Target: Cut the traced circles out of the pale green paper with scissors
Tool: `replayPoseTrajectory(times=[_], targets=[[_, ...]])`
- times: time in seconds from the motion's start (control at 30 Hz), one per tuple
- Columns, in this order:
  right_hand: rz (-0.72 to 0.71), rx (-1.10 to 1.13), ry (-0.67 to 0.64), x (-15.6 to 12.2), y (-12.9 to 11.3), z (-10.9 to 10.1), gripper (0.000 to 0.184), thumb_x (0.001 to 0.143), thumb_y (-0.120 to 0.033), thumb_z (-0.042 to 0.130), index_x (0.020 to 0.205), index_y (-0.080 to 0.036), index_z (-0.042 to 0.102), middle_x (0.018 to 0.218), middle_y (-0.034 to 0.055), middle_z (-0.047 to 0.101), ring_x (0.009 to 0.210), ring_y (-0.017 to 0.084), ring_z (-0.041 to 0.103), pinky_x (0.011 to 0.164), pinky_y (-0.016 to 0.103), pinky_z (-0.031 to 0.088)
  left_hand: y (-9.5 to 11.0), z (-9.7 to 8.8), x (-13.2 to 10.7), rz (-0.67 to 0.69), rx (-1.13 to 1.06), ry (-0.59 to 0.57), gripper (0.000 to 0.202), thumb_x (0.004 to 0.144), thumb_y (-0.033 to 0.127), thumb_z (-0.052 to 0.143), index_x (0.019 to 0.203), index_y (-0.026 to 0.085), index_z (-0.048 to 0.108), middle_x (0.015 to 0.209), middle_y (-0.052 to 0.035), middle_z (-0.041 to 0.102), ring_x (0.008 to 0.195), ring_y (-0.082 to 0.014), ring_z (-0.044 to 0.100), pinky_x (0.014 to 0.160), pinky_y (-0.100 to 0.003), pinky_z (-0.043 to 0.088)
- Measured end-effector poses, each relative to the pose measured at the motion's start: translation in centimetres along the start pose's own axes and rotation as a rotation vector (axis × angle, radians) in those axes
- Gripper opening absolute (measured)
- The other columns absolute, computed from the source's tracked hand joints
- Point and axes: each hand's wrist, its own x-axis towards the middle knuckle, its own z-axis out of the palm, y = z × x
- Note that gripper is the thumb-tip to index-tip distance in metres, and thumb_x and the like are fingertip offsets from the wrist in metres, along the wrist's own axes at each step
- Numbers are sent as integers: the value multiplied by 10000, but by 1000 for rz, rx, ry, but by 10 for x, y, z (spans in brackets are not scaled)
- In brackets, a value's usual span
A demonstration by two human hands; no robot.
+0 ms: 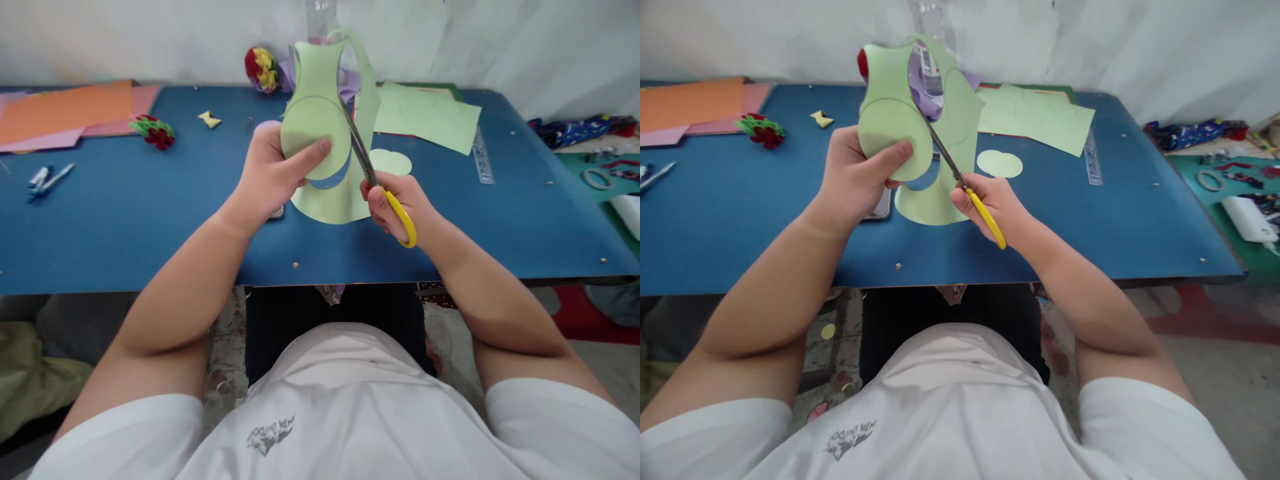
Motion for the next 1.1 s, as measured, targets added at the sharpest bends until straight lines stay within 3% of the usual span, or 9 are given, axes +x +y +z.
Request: replayPoseTrajectory(times=[0.2, 0.4, 0.77, 1.1], targets=[[18, -2, -1, -1, 0, 0, 782, 928, -1042, 581, 847, -267, 517, 660, -16, 400, 639, 178, 432, 535, 339, 338, -3, 2, 5, 50, -52, -11, 670, 860, 785, 957, 692, 243, 601, 605, 15, 521, 684, -154, 562, 604, -356, 473], [29, -1, 5, -1, 1, -1, 787, 925, -1042, 591, 835, -263, 518, 655, -17, 391, 625, 172, 417, 528, 340, 334, -1, 1, 1, 35, -36, 28, 448, 970, 623, 930, 850, 230, 752, 821, -11, 756, 877, -216, 712, 771, -373, 597], [-16, 36, 16, 1, 7, 1, 771, 949, -1002, 624, 809, -255, 492, 677, -20, 369, 622, 148, 343, 521, 326, 279, -9, 1, 3, 4, -127, 90, 365, 911, 638, 970, 853, 295, 860, 861, -42, 780, 851, -264, 702, 746, -415, 592], [-26, -14, 35, 0, 4, 1, 809, 932, -1027, 607, 782, -249, 448, 690, -5, 369, 655, 155, 354, 548, 334, 280, -6, 4, 4, 43, -193, 64, 373, 891, 627, 989, 846, 272, 881, 857, -28, 788, 764, -218, 663, 721, -391, 574]])
